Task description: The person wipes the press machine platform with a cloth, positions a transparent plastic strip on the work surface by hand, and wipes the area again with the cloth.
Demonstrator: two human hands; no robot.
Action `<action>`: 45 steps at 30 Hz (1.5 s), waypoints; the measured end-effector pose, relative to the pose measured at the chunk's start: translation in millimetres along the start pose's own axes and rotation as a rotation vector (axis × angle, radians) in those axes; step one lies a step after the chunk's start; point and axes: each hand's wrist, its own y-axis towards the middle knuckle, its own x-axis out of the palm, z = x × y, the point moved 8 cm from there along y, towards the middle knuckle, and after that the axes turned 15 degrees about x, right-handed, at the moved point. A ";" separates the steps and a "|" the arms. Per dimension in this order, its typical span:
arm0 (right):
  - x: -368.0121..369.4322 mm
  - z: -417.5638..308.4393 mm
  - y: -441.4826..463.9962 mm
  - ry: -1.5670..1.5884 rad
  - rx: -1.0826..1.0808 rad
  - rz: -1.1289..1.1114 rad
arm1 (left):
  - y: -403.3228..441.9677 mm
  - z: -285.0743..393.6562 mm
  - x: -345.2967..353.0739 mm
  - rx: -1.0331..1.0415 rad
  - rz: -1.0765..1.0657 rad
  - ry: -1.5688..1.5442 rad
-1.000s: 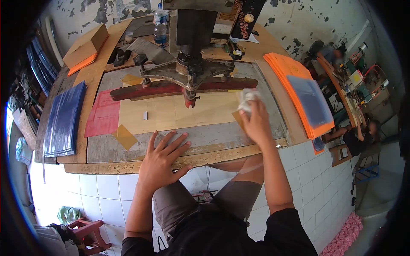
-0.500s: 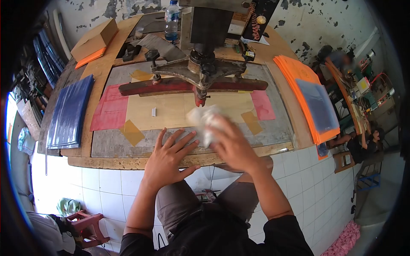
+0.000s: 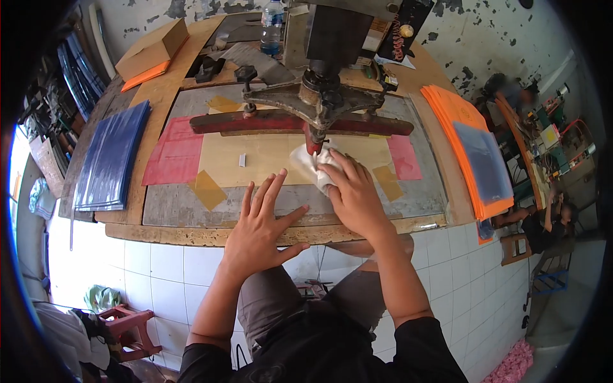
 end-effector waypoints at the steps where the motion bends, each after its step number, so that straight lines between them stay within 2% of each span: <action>1: 2.6 -7.9 -2.5 -0.020 -0.043 0.046 | -0.7 -0.7 0.3 -0.002 -0.003 0.002; 4: 14.9 -42.7 -19.7 0.133 -0.295 -0.179 | -0.2 -2.6 2.3 0.003 -0.020 0.008; 7: 9.2 -14.5 -0.1 0.111 -0.173 -0.166 | -1.8 -2.3 2.9 0.001 -0.034 0.014; 10: 7.7 -11.4 1.9 -0.075 -0.027 0.096 | 1.3 -1.9 3.5 0.000 -0.016 0.010; 11: 14.5 -20.1 -4.9 -0.023 -0.068 -0.003 | 0.7 -2.6 3.8 -0.002 -0.013 0.008; 12: 15.8 -35.4 -13.6 0.079 -0.226 -0.058 | 0.2 -3.1 4.6 -0.006 -0.013 0.004; 14: 14.3 -40.1 -20.9 0.176 -0.292 -0.205 | 0.3 -3.4 4.3 -0.013 -0.037 0.006; 17: -10.6 8.9 -2.7 0.116 -0.037 -0.124 | 0.6 -1.8 3.1 -0.016 -0.025 -0.002; 20: -14.8 42.4 -20.5 -0.174 0.182 0.144 | 0.0 -0.6 2.3 -0.010 -0.013 -0.002; 24: -15.6 -17.3 -63.3 0.107 -0.157 -0.235 | 0.6 -1.4 2.7 0.001 -0.027 -0.012; 25: -24.8 -9.4 -61.6 0.062 -0.175 -0.216 | 0.4 -1.2 5.6 0.012 -0.043 -0.002; 29: -37.7 62.2 -48.6 -0.058 0.160 0.008 | -0.6 0.2 9.8 0.033 -0.078 0.023; 32: -27.5 26.0 -56.0 -0.083 0.046 0.037 | 0.9 -5.3 8.5 -0.038 -0.058 -0.057; 36: -12.4 -41.8 -71.4 0.214 -0.215 -0.264 | -2.6 -9.5 10.0 -0.081 -0.059 -0.023; 37: -12.8 -39.0 -70.0 0.264 -0.221 -0.285 | -3.3 -10.2 10.8 -0.100 -0.088 -0.045; 40: -19.5 -4.0 -46.3 0.212 -0.099 -0.165 | -1.4 -8.0 9.1 -0.112 -0.109 -0.072; 41: -22.3 1.2 -43.7 0.059 0.010 -0.001 | -0.1 -7.1 8.0 -0.078 -0.076 -0.054; 44: -9.5 -15.0 -54.7 0.032 -0.006 -0.005 | 0.3 -8.1 8.3 -0.065 -0.043 -0.066; 45: -6.8 -32.3 -63.2 0.109 -0.116 -0.079 | -1.1 -8.8 9.6 -0.080 -0.045 -0.081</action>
